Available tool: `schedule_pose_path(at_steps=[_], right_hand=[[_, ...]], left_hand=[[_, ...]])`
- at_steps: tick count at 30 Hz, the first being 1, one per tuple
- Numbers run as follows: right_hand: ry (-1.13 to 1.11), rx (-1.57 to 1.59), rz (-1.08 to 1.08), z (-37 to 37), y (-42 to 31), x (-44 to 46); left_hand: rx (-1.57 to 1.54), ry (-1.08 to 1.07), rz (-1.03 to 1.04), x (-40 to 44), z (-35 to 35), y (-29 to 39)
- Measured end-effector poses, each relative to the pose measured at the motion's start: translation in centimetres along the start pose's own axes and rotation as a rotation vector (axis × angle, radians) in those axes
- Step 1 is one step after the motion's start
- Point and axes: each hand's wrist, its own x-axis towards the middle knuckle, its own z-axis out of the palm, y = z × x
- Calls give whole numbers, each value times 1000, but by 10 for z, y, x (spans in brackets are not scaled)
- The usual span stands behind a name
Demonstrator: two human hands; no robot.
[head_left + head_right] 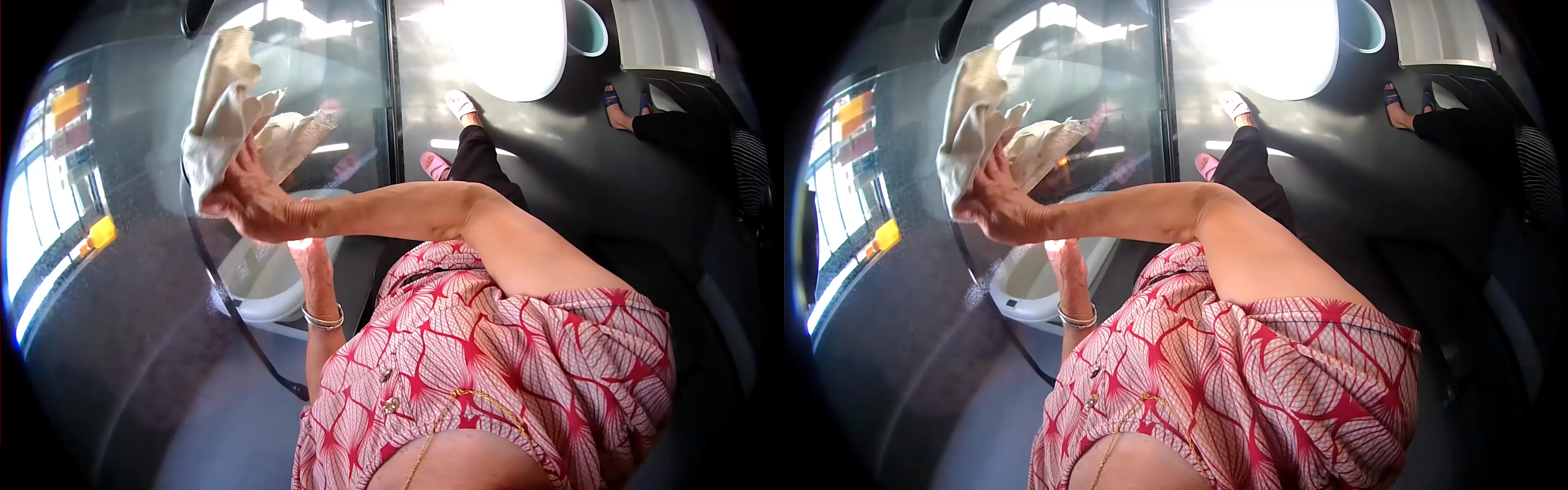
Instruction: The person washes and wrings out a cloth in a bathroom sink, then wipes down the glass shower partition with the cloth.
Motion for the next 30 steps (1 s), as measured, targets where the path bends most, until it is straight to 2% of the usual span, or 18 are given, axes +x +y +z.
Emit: schedule_pose_path(at_steps=[1,2,3,4,5,6,7,8,10,14,17,20,21,23,25,26,28,30], right_hand=[[-18,12,-13,3,-4,-3],[-193,-96,-2,1,-6,-9],[-158,-181,-4,6,-6,-14],[-173,402,113,13,4,-19],[-180,592,154,13,17,-27],[-203,499,150,10,32,-28],[-213,381,163,6,54,-30],[-198,309,206,2,82,-34],[-80,276,384,-8,145,-47],[414,338,877,-63,276,-75],[532,486,1016,-116,316,-95],[394,560,1197,-136,229,-96],[455,820,1210,-146,199,-97],[221,1087,1132,-175,137,-109],[161,1177,1096,-194,80,-105],[232,1294,1151,-194,87,-118],[249,1196,1221,-196,56,-116],[268,1183,1228,-194,65,-128]], left_hand=[[4,-11,-1,2,2,1],[9,-33,50,-3,0,0],[12,-44,49,-6,0,-2],[-7,-16,-15,-8,-1,-5],[-26,12,-79,-10,-3,-10],[-139,45,-100,-4,-18,-29],[19,2,-238,2,-31,-32],[-16,27,-247,2,-23,-22],[-78,58,-255,1,-6,0],[-77,82,-271,16,11,1],[-63,32,-295,32,20,-7],[-107,7,-306,16,3,-26],[-115,-13,-333,4,-1,-34],[-123,-4,-362,-19,-9,-51],[-95,-16,-496,-24,-11,-74],[-45,19,-547,-31,-19,-89],[-57,32,-593,-33,-28,-104],[-62,60,-641,-36,-37,-120]])
